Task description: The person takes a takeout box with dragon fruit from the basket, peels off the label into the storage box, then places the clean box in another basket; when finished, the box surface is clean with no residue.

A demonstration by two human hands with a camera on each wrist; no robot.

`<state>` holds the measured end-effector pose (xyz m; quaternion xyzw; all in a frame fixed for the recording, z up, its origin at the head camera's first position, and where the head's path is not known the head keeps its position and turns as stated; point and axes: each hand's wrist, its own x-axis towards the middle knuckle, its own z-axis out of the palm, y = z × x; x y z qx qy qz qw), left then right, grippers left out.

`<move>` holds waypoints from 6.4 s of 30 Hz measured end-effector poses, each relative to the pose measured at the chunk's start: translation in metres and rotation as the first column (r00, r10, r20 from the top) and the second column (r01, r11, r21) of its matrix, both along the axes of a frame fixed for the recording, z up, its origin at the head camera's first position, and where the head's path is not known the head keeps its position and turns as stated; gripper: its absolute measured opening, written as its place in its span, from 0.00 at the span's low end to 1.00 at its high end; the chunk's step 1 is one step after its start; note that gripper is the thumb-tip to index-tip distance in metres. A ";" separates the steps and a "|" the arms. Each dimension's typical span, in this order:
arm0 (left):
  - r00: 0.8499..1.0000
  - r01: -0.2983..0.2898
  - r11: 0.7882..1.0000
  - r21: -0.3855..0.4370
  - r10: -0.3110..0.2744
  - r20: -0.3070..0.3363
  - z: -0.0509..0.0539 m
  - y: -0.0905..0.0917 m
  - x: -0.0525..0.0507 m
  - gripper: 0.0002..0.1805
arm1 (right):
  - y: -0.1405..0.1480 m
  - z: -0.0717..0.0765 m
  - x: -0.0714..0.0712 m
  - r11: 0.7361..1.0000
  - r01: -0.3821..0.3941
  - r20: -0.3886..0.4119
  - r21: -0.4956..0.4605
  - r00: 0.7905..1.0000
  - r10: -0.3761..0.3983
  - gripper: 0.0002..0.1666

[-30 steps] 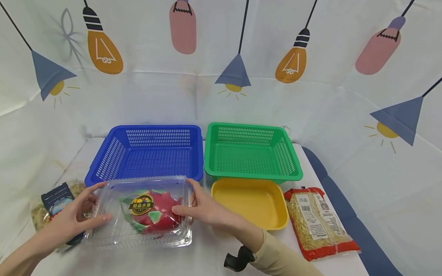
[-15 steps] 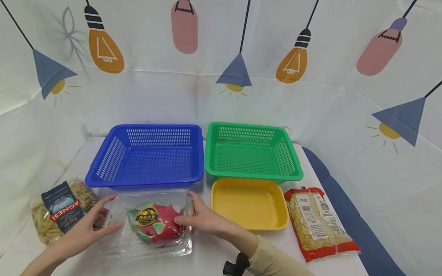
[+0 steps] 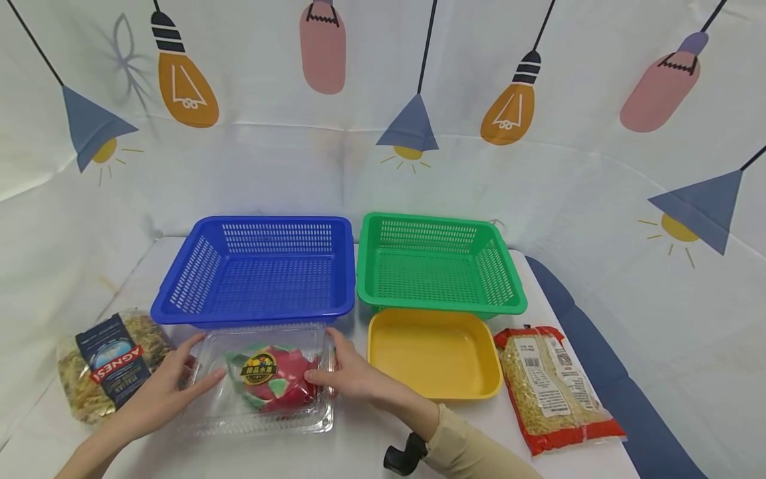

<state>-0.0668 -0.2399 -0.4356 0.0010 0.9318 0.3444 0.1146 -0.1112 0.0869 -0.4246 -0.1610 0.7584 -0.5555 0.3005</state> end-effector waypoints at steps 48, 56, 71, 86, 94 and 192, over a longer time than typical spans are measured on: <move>0.998 0.049 0.996 0.077 -0.052 0.046 -0.002 -0.002 -0.016 0.51 | -0.083 0.027 -0.018 0.888 0.032 -0.526 0.460 0.815 0.243 0.06; 0.996 0.054 0.995 0.085 -0.060 0.063 -0.003 -0.002 -0.017 0.52 | -0.082 0.026 -0.015 0.898 0.033 -0.517 0.439 0.827 0.222 0.07; 0.997 0.053 0.992 0.117 -0.059 0.054 -0.004 -0.002 -0.015 0.51 | -0.078 0.028 -0.017 0.934 -0.030 -0.435 0.355 0.880 0.193 0.06; 0.998 0.054 0.993 0.104 -0.057 0.025 -0.007 -0.002 -0.015 0.51 | -0.070 0.028 -0.018 0.965 -0.046 -0.328 0.257 0.935 0.132 0.05; 0.998 0.059 0.993 0.104 -0.062 0.029 -0.005 -0.003 -0.015 0.51 | -0.057 0.022 -0.019 0.990 -0.065 -0.336 0.125 0.936 0.104 0.03; 0.988 0.043 0.995 0.085 -0.055 0.141 0.000 -0.014 -0.017 0.53 | 0.094 -0.014 -0.100 0.710 -0.284 -0.027 0.645 0.920 0.392 0.13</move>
